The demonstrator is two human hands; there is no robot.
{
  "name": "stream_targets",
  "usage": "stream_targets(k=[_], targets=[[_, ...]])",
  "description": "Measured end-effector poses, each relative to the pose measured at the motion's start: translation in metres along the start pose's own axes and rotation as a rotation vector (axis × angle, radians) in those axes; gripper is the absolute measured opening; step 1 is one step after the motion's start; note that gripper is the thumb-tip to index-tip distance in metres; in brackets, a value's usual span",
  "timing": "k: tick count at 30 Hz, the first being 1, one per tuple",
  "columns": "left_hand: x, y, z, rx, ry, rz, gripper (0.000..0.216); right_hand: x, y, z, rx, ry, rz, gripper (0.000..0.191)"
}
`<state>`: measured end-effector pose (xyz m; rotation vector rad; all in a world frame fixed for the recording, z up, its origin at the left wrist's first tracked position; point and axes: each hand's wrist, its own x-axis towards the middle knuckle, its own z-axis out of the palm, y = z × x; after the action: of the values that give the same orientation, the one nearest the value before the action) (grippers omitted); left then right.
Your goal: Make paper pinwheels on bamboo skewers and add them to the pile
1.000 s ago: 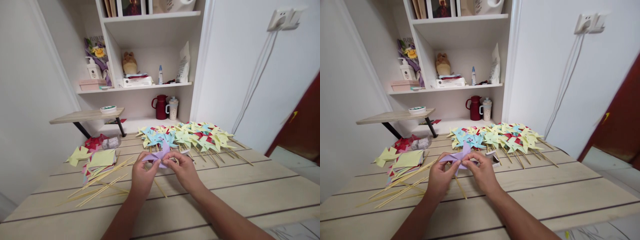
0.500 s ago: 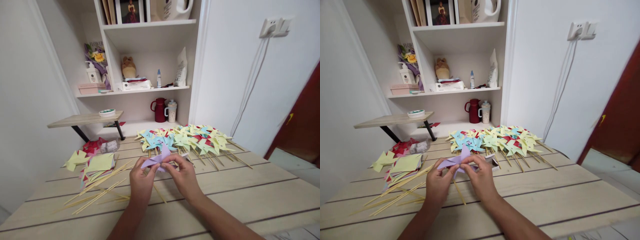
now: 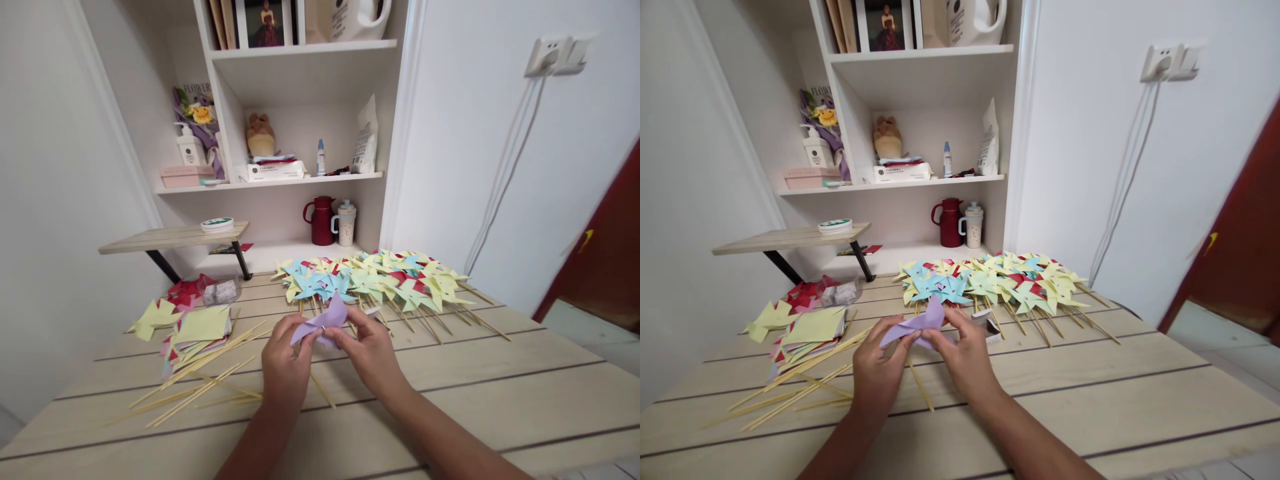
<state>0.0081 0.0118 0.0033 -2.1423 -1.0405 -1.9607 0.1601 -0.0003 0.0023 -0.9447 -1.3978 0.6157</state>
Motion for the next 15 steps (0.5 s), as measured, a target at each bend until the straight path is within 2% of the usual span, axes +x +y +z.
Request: stream_targets(k=[2,9,15], targets=[[-0.0001,-0.0004,-0.0005,0.016,-0.015,0.015,0.005,0.0005,-0.0001,-0.0007,-0.02,-0.017,-0.019,0.009],[-0.0024,-0.0018,-0.0013,0.062,-0.076,0.029,0.009,0.0007,-0.0018,-0.0012,-0.04,-0.003,-0.029,0.011],[-0.0041,-0.0014,-0.0011,0.085,-0.069,0.076,0.012,0.0014,-0.0019,-0.0005,-0.044,-0.011,-0.031,0.012]])
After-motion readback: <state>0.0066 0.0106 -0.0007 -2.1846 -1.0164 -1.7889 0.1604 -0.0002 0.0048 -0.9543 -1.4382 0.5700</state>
